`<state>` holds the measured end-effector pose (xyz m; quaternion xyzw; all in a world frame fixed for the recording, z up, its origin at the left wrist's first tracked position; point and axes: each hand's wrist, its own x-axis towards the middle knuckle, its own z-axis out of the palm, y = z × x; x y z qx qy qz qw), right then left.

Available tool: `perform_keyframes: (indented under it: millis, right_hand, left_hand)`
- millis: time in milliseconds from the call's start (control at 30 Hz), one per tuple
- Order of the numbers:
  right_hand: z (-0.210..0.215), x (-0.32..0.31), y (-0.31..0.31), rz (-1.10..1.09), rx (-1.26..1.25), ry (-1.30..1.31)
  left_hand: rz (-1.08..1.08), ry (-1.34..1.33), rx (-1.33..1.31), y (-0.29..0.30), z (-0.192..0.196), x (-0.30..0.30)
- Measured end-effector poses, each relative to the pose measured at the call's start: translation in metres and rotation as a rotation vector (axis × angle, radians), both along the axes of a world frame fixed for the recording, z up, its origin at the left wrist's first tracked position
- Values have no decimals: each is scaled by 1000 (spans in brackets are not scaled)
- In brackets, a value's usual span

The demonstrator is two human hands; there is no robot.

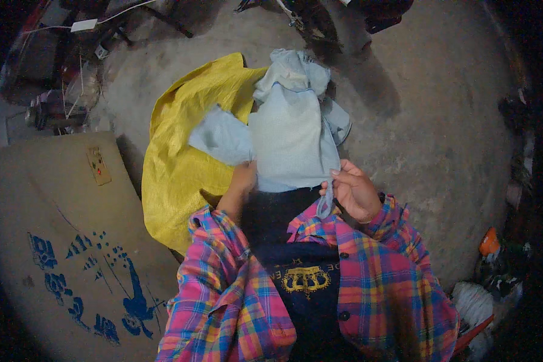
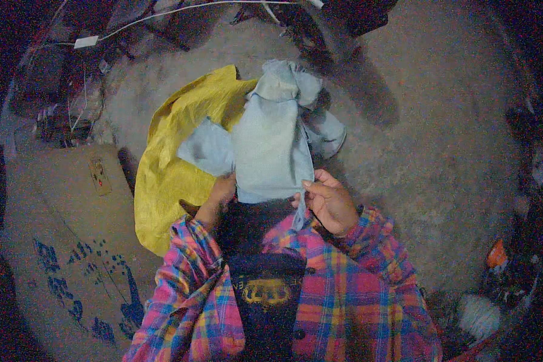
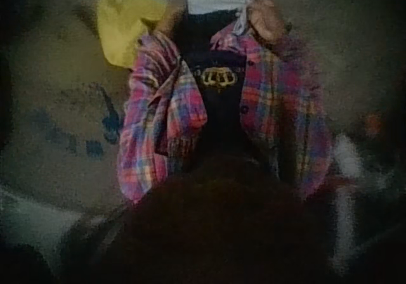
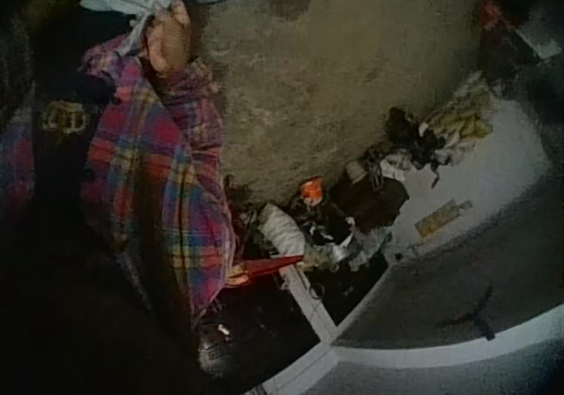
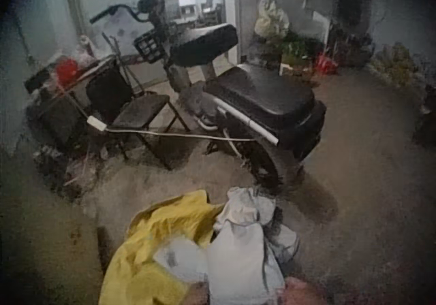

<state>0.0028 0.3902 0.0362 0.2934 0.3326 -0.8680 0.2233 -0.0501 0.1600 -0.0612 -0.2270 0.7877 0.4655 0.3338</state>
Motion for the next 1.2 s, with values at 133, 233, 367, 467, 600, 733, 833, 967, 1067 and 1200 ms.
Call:
perform_keyframes:
  millis: [133,233,367,467,600,733,833,967,1067,1200]
  right_hand:
    - [5,-22,-5,-48,-9,52]
    - [16,-51,-10,-125,-12,175]
    - [31,-60,-52,-130,1,240]
    - [29,-37,-91,-57,-63,142]
    - [15,-15,-101,3,98,-50]
    - [9,-9,-94,62,223,-83]
    - [10,-12,-88,104,226,-66]
    - [11,-11,-79,135,220,-51]
    - [10,-6,-76,92,232,-65]
    - [9,3,-79,20,242,-44]
  left_hand:
    - [174,-10,61,-3,30,-20]
    - [570,250,204,-21,83,-49]
    - [492,988,261,-82,167,-44]
    - [599,913,35,-113,178,5]
    - [465,682,-309,-123,118,51]
    - [357,552,-306,-124,96,74]
    - [215,524,-314,-116,116,67]
    - [193,471,-277,-92,157,61]
    - [16,391,105,-64,174,67]
    - [-330,140,336,-12,146,72]
